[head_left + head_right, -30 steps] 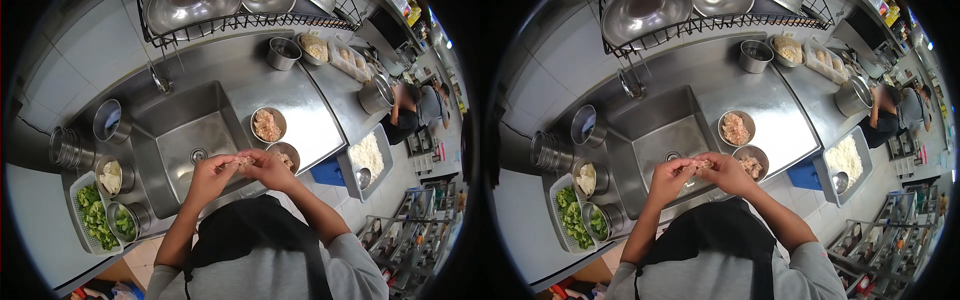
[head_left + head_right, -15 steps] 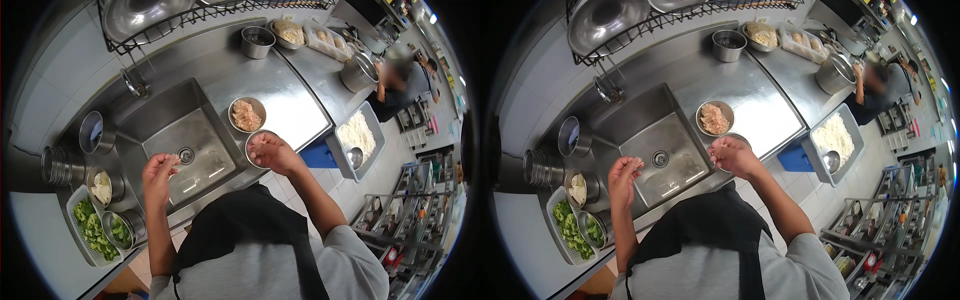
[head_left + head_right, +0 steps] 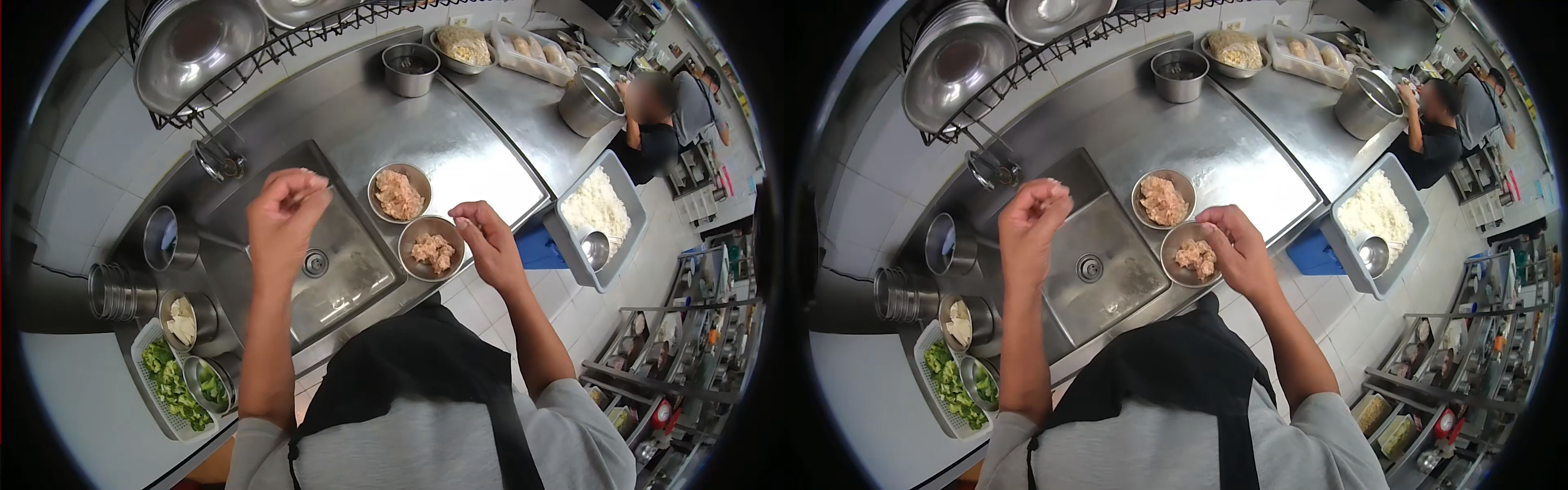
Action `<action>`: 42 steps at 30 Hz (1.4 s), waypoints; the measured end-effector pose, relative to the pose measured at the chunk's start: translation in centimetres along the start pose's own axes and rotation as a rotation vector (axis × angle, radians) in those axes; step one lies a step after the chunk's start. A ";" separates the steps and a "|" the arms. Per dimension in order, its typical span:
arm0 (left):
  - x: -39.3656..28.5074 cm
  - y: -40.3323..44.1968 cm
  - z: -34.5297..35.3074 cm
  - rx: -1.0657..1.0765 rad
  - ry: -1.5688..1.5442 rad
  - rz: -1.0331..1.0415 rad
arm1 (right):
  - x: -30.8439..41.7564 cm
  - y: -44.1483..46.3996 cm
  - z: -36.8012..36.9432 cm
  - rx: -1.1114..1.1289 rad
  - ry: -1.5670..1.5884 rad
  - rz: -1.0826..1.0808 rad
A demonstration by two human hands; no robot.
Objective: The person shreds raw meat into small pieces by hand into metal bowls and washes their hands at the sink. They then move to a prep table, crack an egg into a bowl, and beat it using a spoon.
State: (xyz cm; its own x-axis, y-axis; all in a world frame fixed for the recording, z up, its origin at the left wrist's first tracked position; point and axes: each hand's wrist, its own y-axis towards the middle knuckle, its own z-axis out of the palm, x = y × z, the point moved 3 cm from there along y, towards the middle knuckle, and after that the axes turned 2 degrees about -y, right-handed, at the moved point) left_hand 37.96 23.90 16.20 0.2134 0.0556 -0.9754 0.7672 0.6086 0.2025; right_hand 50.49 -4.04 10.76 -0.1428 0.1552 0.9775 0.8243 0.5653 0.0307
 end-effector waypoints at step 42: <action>30.5 19.3 -25.8 -0.117 0.512 0.174 | 2.6 12.2 28.4 0.752 -0.622 -0.357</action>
State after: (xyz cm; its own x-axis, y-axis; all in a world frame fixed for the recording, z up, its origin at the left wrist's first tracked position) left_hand 43.68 57.80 -11.87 -0.0126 0.5236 -0.8519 0.6680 0.6384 0.3825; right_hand 44.59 26.23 7.76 -0.7451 0.1492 0.6501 0.1542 0.9868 -0.0497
